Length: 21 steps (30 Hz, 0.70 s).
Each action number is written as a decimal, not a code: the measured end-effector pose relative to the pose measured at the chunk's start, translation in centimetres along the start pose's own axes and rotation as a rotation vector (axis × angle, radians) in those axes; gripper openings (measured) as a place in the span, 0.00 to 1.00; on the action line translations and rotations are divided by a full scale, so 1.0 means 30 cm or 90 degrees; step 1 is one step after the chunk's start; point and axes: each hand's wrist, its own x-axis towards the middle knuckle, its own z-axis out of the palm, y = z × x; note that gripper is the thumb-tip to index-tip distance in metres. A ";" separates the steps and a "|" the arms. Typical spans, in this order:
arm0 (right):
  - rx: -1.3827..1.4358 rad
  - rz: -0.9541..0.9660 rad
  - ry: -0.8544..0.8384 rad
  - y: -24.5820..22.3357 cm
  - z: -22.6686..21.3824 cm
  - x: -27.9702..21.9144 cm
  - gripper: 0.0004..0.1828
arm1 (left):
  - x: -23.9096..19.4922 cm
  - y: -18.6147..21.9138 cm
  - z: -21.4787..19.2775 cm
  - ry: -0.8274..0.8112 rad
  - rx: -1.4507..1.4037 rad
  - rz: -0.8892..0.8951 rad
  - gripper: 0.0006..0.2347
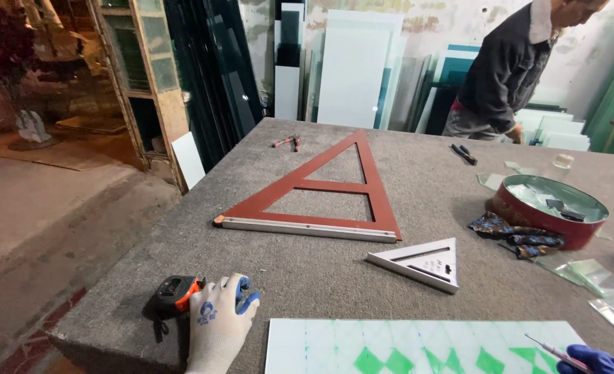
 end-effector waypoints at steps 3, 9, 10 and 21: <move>-0.004 0.007 0.008 0.108 0.108 -0.032 0.19 | -0.007 0.013 -0.033 -0.022 0.025 0.021 0.09; -0.039 0.152 0.014 0.013 0.169 -0.233 0.16 | -0.031 0.049 -0.107 -0.016 0.002 0.040 0.09; -0.027 0.108 0.034 0.000 0.193 -0.298 0.15 | -0.032 0.045 -0.095 0.006 0.010 0.047 0.08; -0.238 -0.282 0.075 -0.142 0.359 -0.985 0.17 | -0.027 0.044 -0.087 -0.017 0.047 0.036 0.12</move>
